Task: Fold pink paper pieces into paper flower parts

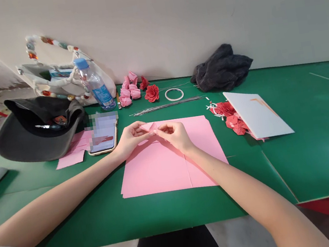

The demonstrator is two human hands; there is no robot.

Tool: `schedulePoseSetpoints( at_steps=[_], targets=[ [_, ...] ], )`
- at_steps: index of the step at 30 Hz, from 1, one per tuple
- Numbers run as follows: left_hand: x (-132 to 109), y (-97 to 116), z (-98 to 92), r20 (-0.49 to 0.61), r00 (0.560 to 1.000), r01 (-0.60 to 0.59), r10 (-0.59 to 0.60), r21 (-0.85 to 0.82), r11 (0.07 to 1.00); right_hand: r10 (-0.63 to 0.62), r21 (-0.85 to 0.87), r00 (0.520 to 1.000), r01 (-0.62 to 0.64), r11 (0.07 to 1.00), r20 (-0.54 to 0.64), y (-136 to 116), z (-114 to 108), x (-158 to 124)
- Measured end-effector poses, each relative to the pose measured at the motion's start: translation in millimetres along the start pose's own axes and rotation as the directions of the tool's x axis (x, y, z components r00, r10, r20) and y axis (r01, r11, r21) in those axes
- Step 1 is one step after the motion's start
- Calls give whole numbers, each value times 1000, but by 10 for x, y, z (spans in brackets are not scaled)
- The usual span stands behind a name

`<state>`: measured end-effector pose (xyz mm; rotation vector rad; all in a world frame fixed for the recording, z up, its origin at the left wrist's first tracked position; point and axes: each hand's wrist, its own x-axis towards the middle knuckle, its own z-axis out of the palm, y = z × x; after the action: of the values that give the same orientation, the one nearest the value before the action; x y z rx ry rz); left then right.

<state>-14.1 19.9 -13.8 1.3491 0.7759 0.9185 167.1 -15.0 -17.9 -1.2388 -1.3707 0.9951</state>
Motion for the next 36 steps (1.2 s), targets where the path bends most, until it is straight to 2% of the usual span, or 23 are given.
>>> schedulePoseSetpoints(
  at_steps=[6, 13, 19, 25, 32, 36],
  targets=[
    [3, -9, 12, 63, 998, -4, 4, -6, 1000, -33, 38, 999, 32, 999, 26, 11, -1, -5],
    [13, -38, 6, 58, 998, -32, 31, 15, 999, -77, 58, 995, 73, 996, 66, -40, 0, -14],
    [28, -59, 1, 152, 985, -91, 83, 46, 995, -43, 47, 998, 41, 998, 53, -22, 5, -4],
    [24, -17, -2, 101, 992, -80, 70, 101, 992, -27, 32, 999, 25, 999, 46, 4, 2, 6],
    [24, -35, 2, 106, 991, -90, 77, 126, 988, -44, 2, 997, 43, 999, 64, -26, 12, 4],
    [15, -17, 12, 122, 992, -51, 39, 95, 994, -50, -16, 996, 51, 999, 67, -36, 13, -3]
  ],
)
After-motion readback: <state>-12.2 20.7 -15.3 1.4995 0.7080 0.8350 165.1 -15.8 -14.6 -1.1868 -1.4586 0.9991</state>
